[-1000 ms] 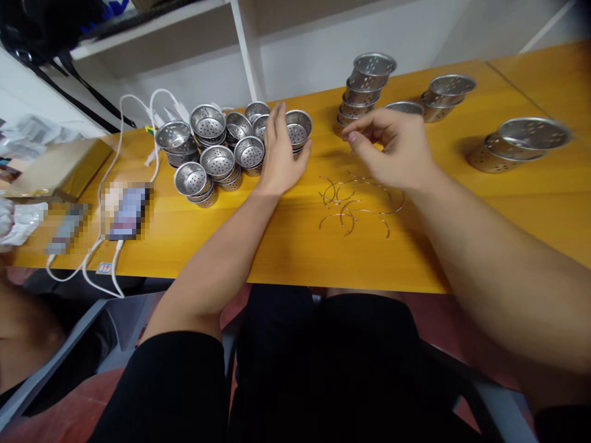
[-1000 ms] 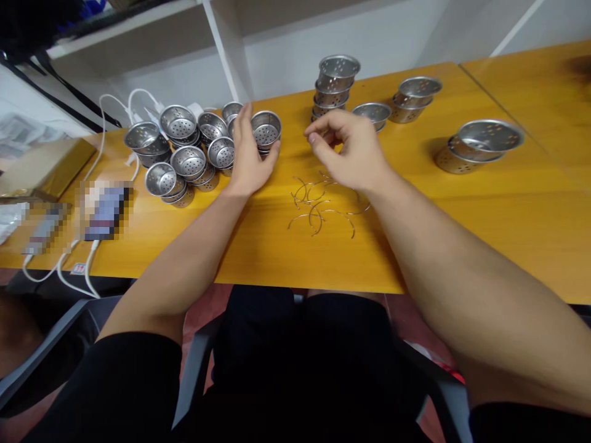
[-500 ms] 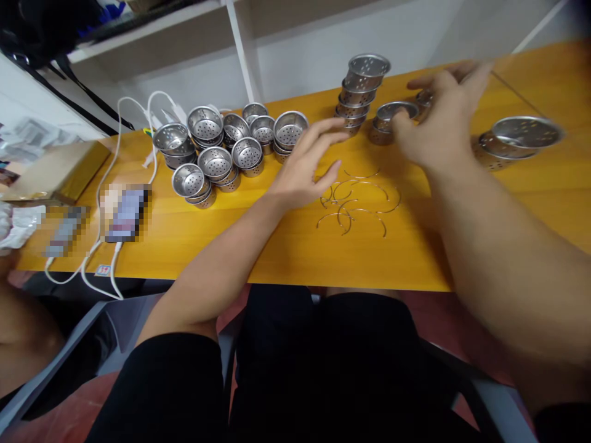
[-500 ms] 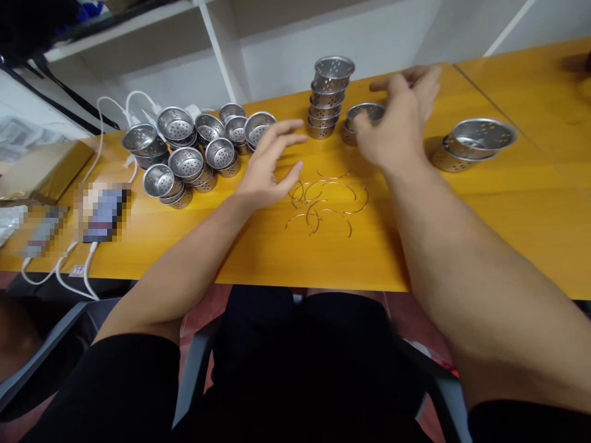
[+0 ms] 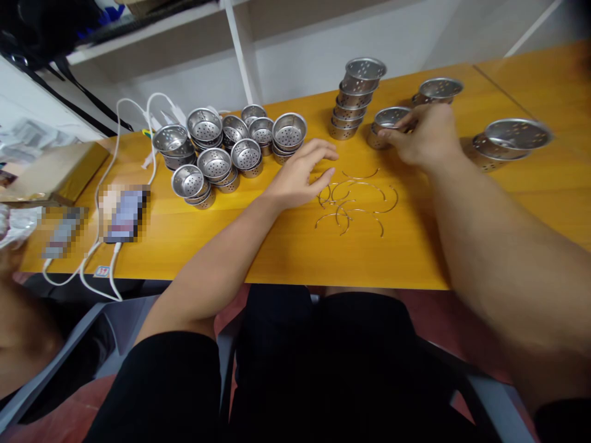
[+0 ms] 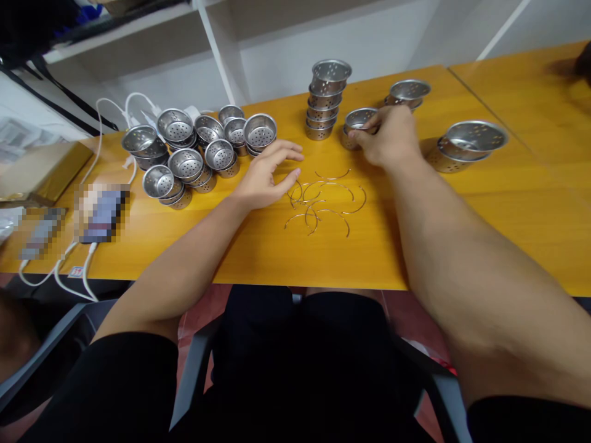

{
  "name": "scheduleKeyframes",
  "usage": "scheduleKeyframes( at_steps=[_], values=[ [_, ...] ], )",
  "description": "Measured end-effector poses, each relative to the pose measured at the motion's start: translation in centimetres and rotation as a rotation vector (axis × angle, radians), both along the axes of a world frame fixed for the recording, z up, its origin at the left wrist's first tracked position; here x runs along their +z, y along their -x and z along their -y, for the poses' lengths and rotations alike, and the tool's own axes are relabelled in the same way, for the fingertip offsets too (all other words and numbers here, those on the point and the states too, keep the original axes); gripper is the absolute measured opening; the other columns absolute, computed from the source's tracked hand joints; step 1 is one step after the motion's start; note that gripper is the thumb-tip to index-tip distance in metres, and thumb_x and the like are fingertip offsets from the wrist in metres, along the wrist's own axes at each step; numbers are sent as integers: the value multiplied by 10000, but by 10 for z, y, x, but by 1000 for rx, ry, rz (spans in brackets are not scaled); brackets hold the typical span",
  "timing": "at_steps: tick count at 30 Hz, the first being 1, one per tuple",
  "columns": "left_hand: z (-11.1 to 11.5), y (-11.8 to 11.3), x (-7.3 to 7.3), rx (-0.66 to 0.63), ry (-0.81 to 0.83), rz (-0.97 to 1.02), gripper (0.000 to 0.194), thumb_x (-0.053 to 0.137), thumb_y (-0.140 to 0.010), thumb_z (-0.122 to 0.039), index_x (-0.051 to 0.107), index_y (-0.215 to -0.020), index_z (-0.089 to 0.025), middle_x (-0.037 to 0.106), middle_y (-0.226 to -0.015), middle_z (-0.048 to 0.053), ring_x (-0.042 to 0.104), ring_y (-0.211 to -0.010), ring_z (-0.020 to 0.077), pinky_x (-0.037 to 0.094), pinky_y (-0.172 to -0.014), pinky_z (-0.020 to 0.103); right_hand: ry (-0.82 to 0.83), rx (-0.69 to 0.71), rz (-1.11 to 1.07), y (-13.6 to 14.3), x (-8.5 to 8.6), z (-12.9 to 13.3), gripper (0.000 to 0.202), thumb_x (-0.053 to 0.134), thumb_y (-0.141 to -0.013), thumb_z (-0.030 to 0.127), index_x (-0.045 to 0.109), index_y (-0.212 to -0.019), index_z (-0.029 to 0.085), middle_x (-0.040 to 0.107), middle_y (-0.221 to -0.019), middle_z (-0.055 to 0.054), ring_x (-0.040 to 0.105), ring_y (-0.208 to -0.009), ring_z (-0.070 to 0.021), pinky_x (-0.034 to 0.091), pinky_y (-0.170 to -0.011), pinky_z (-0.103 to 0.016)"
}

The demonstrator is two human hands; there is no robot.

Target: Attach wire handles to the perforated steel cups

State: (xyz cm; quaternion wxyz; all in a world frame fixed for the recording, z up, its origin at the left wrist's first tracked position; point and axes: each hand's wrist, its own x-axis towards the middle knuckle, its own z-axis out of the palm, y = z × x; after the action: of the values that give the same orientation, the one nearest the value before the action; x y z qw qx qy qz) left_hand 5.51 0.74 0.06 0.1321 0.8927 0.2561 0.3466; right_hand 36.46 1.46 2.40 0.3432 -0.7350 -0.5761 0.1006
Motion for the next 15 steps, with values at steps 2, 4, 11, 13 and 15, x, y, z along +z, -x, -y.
scheduleKeyframes(
  at_steps=[2,4,11,13,15],
  values=[
    [0,0,-1,-19,5,1,259,655,-1155,-265,749,-1396,-249,770,-1543,147,758,-1496,309,586,-1375,550,27,-41,-8,5,7,4,119,981,-1011,192,903,-1068,124,877,-1152,-194,689,-896,-216,497,-845,-398],
    [1,0,-2,-45,14,3,247,671,-1147,-262,753,-1379,-234,783,-1523,156,771,-1472,308,597,-1353,533,54,-65,3,10,13,7,169,987,-1018,192,924,-1136,90,881,-1164,-205,695,-908,-209,487,-839,-394],
    [3,0,-2,-103,31,33,211,675,-1139,-225,751,-1335,-209,807,-1454,157,797,-1407,271,629,-1292,482,37,-98,-15,11,9,4,210,1026,-996,232,916,-1112,95,891,-1161,-193,722,-939,-219,480,-831,-398],
    [2,1,-2,-97,36,26,198,672,-1138,-233,754,-1317,-212,811,-1447,155,799,-1407,274,632,-1296,489,-16,-63,-13,1,-2,-4,197,1000,-1019,278,882,-1085,135,879,-1189,-198,736,-978,-260,495,-850,-420],
    [0,1,-4,-79,50,15,221,680,-1133,-247,750,-1341,-221,810,-1456,151,794,-1423,282,632,-1311,493,-89,46,3,-10,-12,-12,297,916,-1097,443,826,-1164,168,841,-1303,-249,745,-1106,-346,521,-936,-497]
  ],
)
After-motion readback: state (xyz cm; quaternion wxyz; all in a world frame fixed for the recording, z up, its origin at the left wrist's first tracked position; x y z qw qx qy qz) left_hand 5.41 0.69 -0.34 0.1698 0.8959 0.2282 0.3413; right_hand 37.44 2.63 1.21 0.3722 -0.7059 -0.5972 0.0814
